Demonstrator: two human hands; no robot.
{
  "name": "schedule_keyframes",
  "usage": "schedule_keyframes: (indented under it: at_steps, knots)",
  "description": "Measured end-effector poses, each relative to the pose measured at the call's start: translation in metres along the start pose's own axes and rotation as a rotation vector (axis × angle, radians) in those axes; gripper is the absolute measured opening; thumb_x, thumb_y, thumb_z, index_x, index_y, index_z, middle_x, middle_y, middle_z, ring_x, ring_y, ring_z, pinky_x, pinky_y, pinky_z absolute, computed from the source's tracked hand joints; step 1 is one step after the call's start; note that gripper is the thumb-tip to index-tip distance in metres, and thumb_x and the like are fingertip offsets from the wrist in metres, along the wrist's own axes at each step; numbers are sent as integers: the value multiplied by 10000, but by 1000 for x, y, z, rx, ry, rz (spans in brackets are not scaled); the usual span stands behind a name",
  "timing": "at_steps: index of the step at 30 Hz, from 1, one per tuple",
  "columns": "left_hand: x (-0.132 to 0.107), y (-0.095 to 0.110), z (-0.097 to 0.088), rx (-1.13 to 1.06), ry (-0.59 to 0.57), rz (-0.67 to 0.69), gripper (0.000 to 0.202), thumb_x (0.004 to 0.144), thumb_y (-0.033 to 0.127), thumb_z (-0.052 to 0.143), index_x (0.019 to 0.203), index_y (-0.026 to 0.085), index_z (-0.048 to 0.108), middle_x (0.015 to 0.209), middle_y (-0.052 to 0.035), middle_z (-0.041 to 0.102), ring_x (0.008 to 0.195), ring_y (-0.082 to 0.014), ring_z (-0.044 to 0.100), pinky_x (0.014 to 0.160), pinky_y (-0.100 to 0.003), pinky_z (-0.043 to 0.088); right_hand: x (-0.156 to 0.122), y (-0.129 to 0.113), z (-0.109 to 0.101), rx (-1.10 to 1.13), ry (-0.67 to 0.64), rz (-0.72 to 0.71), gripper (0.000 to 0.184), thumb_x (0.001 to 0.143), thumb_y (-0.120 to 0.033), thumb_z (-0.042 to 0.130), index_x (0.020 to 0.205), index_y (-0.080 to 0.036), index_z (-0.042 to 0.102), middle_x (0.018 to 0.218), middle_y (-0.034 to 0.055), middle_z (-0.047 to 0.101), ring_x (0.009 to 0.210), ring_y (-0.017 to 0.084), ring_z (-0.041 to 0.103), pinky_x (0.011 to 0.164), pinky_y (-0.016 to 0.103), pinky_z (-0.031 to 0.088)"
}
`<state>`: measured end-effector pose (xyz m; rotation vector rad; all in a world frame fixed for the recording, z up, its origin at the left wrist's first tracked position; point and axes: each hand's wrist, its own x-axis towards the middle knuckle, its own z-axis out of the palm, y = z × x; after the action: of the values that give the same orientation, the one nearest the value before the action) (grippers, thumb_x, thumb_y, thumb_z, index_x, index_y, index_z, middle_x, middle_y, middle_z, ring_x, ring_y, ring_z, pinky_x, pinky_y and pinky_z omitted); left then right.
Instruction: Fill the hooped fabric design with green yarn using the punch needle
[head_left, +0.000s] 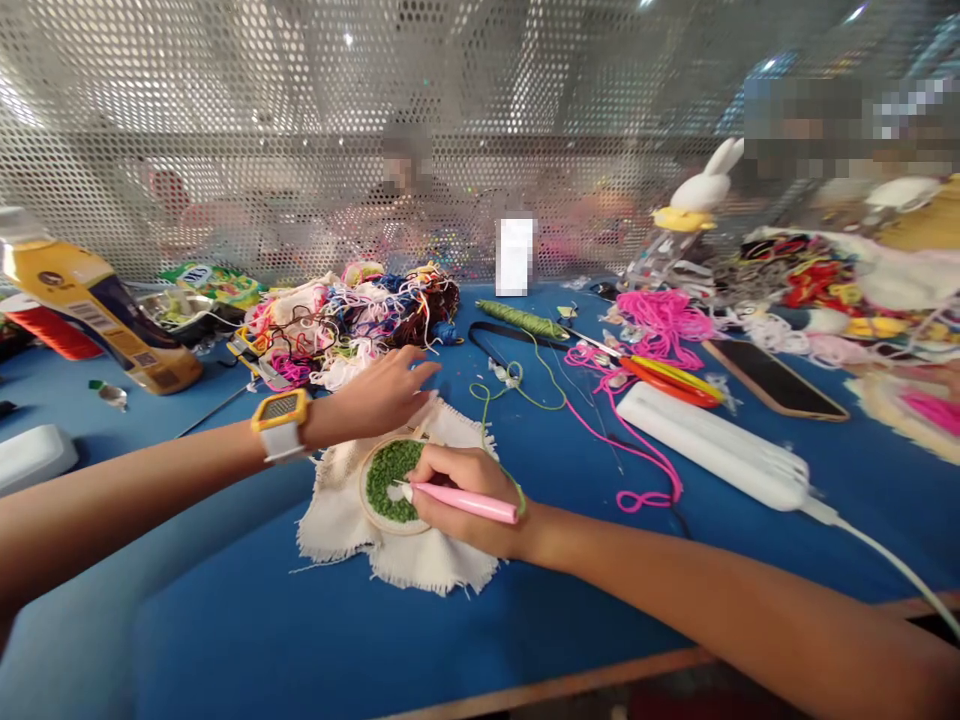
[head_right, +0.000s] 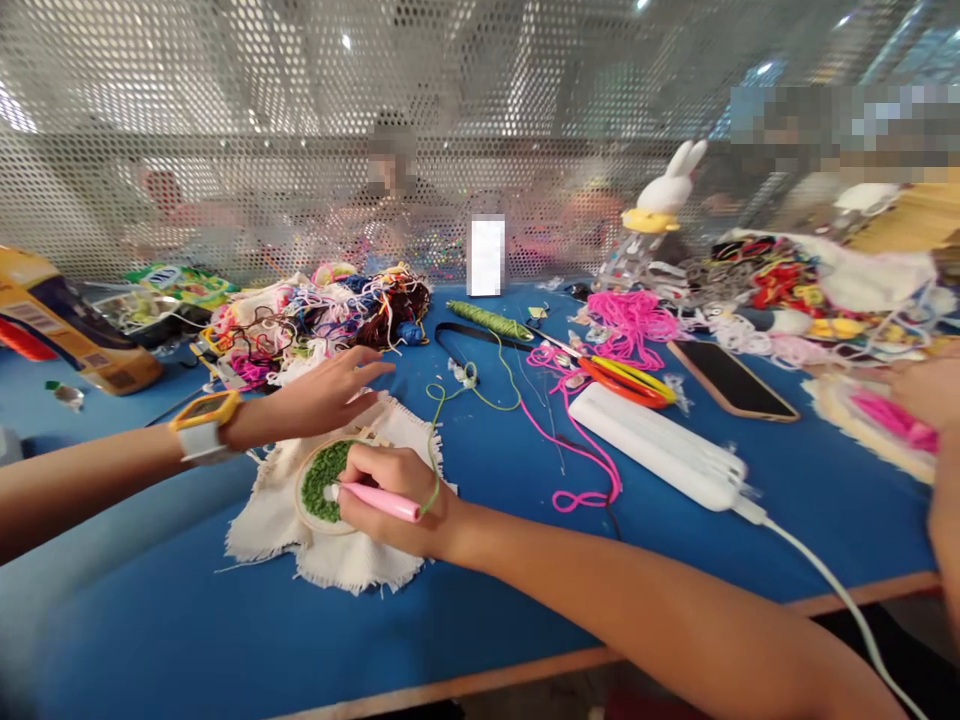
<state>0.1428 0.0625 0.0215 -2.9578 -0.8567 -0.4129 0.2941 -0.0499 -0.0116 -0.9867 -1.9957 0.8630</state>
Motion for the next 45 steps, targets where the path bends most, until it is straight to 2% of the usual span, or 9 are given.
schedule_keyframes:
  at_steps: [5, 8, 12, 19, 26, 32, 37, 41, 45]
  knots:
    - [-67, -1, -18, 219, -72, -193, 303, 932, 263, 370, 1164, 143, 521, 981, -116, 589, 836, -235, 605, 703, -346, 487, -1, 0, 0, -7, 0, 5, 48, 754, -127, 558, 755, -168, 533, 652, -33, 550, 597, 78, 520, 564, 171, 390]
    - [-94, 3, -22, 276, -108, -233, 275, 932, 269, 353, 1094, 192, 562, 736, -58, 599, 618, -216, 593, 522, -312, 439, -2, 0, 1, 22, -16, 28, 247, 765, -114, 544, 1006, -167, 529, 717, -25, 577, 652, 92, 565, 617, 189, 427]
    - [-102, 9, -23, 355, 4, -159, 262, 912, 257, 404, 1114, 188, 556, 956, -122, 583, 810, -259, 594, 666, -383, 494, -3, 1, 2, 60, -31, 41, 633, 772, -103, 537, 1353, -170, 295, 748, -34, 580, 646, 96, 569, 632, 206, 445]
    - [-27, 3, -24, 36, -39, 150, 486, 861, 130, 491, 1334, 169, 387, 1303, -168, 368, 949, -208, 562, 820, -355, 496, 1, -3, -1, -77, -50, -69, 170, 774, -107, 513, 884, -143, 638, 800, 32, 651, 696, 119, 584, 657, 222, 444]
    - [48, 19, 11, -384, -342, 390, 300, 794, 171, 643, 1088, 143, 593, 1082, -112, 507, 853, -162, 557, 787, -281, 479, 2, 0, 0, -92, -24, -140, 136, 768, -115, 535, 849, -149, 639, 805, 39, 665, 731, 138, 609, 715, 241, 462]
    - [80, 34, 39, -444, -293, 368, 44, 814, 125, 595, 812, 117, 638, 744, -35, 594, 672, -120, 544, 624, -224, 426, 2, -1, 0, -78, -38, -107, 139, 771, -107, 544, 858, -157, 639, 835, 37, 671, 740, 139, 618, 705, 238, 467]
    - [114, 52, 49, -454, -129, 248, 122, 856, 121, 507, 893, 91, 619, 808, -74, 633, 710, -145, 559, 642, -261, 417, 3, -1, 0, -74, -34, -108, 135, 767, -96, 538, 837, -152, 639, 805, 35, 660, 737, 139, 609, 701, 237, 466]
    - [131, 65, 38, -483, -175, 340, 253, 774, 67, 614, 1023, 109, 622, 964, -81, 643, 825, -148, 600, 732, -251, 457, 3, 0, -2, -45, -40, -76, 125, 761, -100, 550, 828, -148, 643, 777, 24, 652, 718, 128, 597, 683, 219, 460]
    - [106, 51, 11, -305, -193, 427, 420, 770, 2, 554, 1175, 112, 574, 1116, -132, 565, 994, -193, 569, 844, -282, 450, 1, -1, -2, -12, -45, 0, 163, 769, -113, 542, 892, -164, 638, 790, 12, 656, 692, 112, 591, 645, 202, 454]
